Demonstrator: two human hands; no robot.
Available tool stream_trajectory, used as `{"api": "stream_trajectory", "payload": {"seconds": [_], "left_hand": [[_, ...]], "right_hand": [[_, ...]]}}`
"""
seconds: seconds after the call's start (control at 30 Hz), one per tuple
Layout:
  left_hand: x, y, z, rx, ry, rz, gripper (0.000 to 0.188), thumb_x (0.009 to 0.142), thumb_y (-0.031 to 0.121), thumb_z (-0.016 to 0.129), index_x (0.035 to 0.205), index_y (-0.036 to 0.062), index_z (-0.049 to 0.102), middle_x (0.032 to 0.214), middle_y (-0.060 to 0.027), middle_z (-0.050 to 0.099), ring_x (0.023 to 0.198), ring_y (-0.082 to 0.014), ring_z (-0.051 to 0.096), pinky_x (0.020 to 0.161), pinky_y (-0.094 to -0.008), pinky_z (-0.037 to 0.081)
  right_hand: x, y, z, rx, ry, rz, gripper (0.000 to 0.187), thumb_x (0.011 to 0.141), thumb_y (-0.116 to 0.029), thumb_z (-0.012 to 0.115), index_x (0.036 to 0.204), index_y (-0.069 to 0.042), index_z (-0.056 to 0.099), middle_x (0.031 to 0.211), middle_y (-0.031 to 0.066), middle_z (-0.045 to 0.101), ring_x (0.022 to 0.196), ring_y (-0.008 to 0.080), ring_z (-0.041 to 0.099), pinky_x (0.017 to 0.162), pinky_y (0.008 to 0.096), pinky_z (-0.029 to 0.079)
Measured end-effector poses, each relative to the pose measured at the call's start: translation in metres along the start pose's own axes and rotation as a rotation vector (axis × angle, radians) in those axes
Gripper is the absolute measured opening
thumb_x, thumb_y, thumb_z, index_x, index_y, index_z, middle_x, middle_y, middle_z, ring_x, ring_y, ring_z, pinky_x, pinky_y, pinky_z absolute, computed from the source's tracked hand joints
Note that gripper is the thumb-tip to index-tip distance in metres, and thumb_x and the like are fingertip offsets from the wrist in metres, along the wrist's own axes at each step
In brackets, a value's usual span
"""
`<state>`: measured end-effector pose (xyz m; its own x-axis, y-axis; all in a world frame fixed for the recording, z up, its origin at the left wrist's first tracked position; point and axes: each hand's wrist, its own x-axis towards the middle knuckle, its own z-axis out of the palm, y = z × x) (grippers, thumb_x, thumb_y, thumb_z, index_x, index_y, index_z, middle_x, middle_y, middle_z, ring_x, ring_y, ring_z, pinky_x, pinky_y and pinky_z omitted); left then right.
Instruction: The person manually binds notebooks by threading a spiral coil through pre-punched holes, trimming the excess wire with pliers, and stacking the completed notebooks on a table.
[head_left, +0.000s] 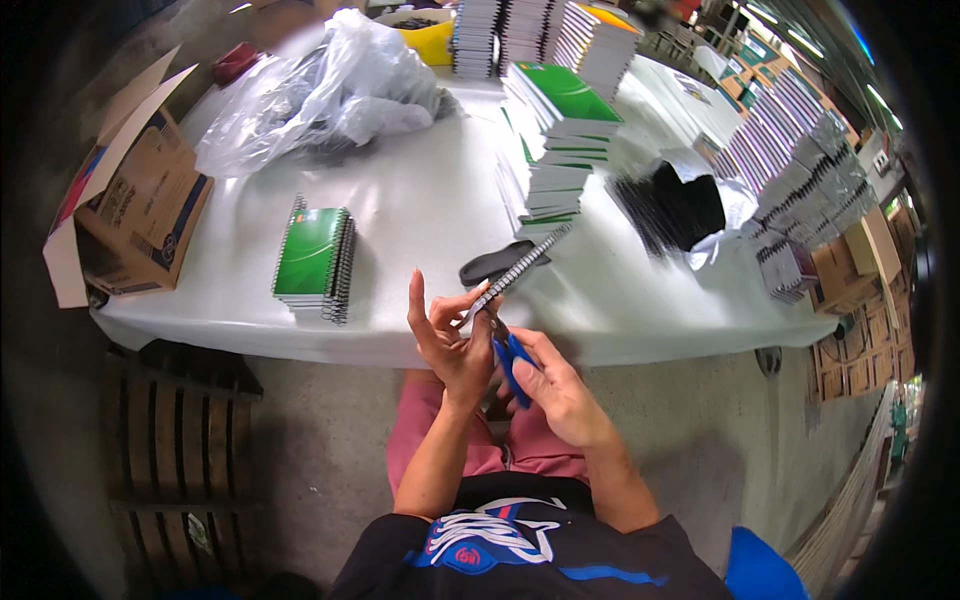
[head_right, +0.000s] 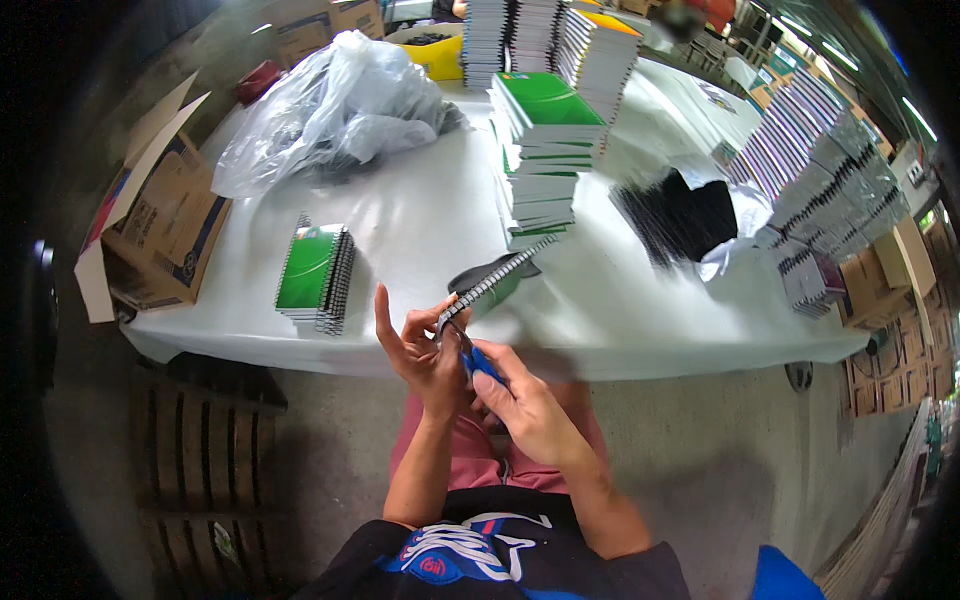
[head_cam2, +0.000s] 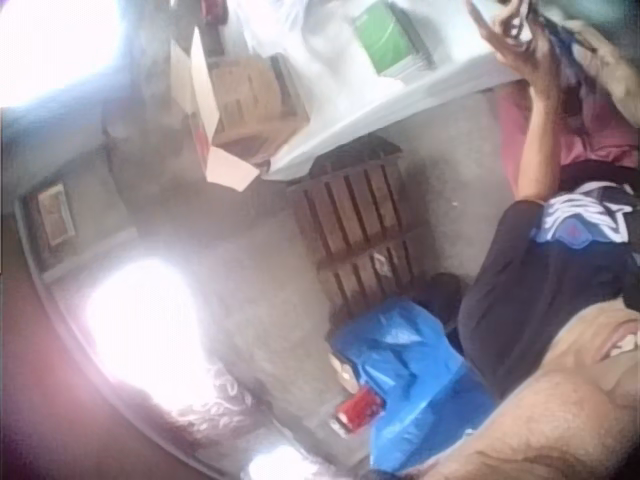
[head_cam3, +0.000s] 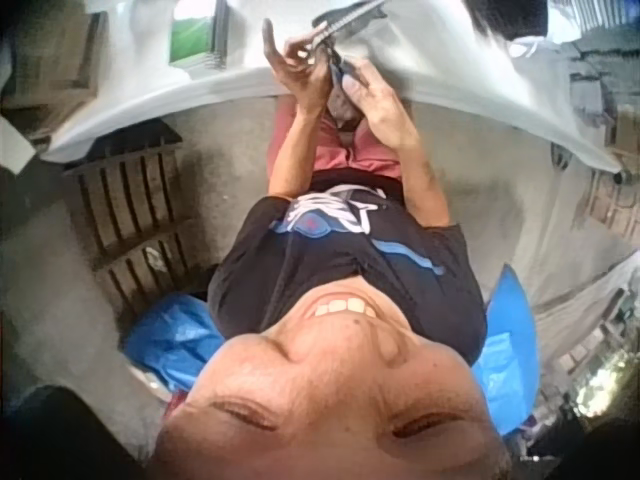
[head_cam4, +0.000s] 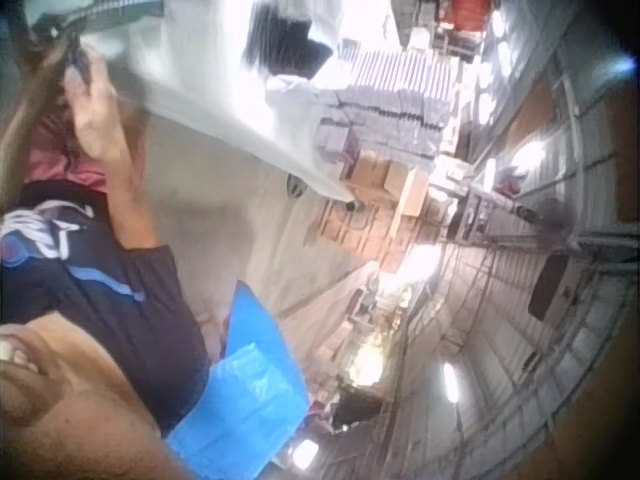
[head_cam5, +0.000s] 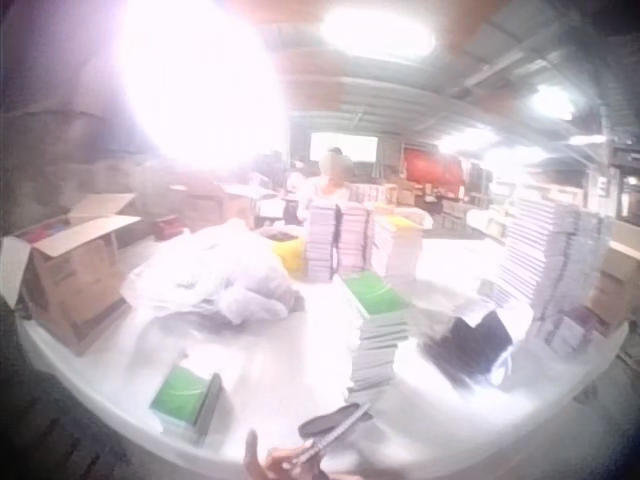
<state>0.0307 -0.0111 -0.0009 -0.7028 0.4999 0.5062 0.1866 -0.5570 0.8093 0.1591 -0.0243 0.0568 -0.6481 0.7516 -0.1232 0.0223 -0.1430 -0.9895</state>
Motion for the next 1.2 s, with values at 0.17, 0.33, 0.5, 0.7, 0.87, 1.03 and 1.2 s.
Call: {"api": "stream_trajectory", "payload": {"seconds": [0.17,0.33,0.5,0.7,0.87,1.03,1.2], "left_hand": [[0.015,0.002,-0.017,-0.169,0.160,-0.198,0.076,0.078,-0.004,0.069,0.141,0.0051,0.027,0.092,-0.0102,0.066,0.084,-0.0122,0.061,0.079,-0.0235,0.047],[0.024,0.002,-0.028,-0.437,0.247,-0.347,0.054,0.084,0.001,0.064,0.133,0.0025,0.042,0.099,-0.0116,0.066,0.086,-0.0113,0.061,0.080,-0.0234,0.049],[0.027,0.006,-0.044,-0.474,0.274,-0.318,0.040,0.091,0.007,0.056,0.129,0.0016,0.045,0.106,-0.0144,0.063,0.090,-0.0133,0.061,0.084,-0.0254,0.049],[0.046,0.035,-0.077,-0.112,0.208,-0.074,0.036,0.091,0.003,0.054,0.126,0.0012,0.047,0.116,-0.0160,0.058,0.106,-0.0166,0.055,0.085,-0.0270,0.044],[0.080,0.040,-0.127,0.236,0.419,0.050,0.039,0.089,0.011,0.059,0.126,0.0022,0.048,0.125,-0.0111,0.054,0.116,-0.0172,0.049,0.092,-0.0316,0.037],[0.099,0.026,-0.156,0.407,0.396,-0.112,0.048,0.088,0.022,0.063,0.128,0.0011,0.047,0.131,-0.0122,0.050,0.126,-0.0234,0.042,0.106,-0.0388,0.027],[0.099,-0.005,-0.170,0.553,0.237,-0.121,0.043,0.089,0.021,0.061,0.127,0.0019,0.050,0.128,-0.0163,0.050,0.121,-0.0272,0.046,0.100,-0.0359,0.036]], "right_hand": [[0.007,0.008,-0.043,-1.015,0.415,-0.314,0.040,0.091,-0.031,0.053,0.127,-0.013,0.051,0.116,0.0150,0.049,0.111,0.0334,0.047,0.098,0.0458,0.033],[0.036,0.035,-0.100,-1.559,0.658,0.105,0.044,0.091,-0.037,0.051,0.129,-0.017,0.049,0.133,0.0141,0.040,0.125,0.0354,0.036,0.102,0.0606,0.022],[0.059,0.012,-0.046,-0.924,0.410,-0.355,0.043,0.093,-0.030,0.053,0.131,-0.011,0.046,0.134,0.0156,0.042,0.128,0.0288,0.038,0.104,0.0487,0.028],[0.121,0.002,0.028,0.376,0.087,-0.246,0.053,0.086,-0.001,0.060,0.133,-0.001,0.034,0.107,0.0121,0.062,0.089,0.0146,0.062,0.075,0.0280,0.055],[0.195,-0.036,0.067,0.362,0.025,-0.196,0.052,0.080,-0.006,0.069,0.124,-0.003,0.043,0.093,0.0121,0.065,0.076,0.0146,0.064,0.058,0.0253,0.053],[0.242,-0.022,0.115,-0.035,0.041,-0.259,0.044,0.076,-0.011,0.075,0.112,-0.001,0.052,0.075,0.0110,0.067,0.064,0.0121,0.064,0.047,0.0231,0.050],[0.244,0.006,0.124,-0.780,0.073,-0.457,0.050,0.070,-0.027,0.078,0.109,-0.001,0.062,0.096,0.0158,0.062,0.088,0.0259,0.061,0.079,0.0355,0.049]]}}
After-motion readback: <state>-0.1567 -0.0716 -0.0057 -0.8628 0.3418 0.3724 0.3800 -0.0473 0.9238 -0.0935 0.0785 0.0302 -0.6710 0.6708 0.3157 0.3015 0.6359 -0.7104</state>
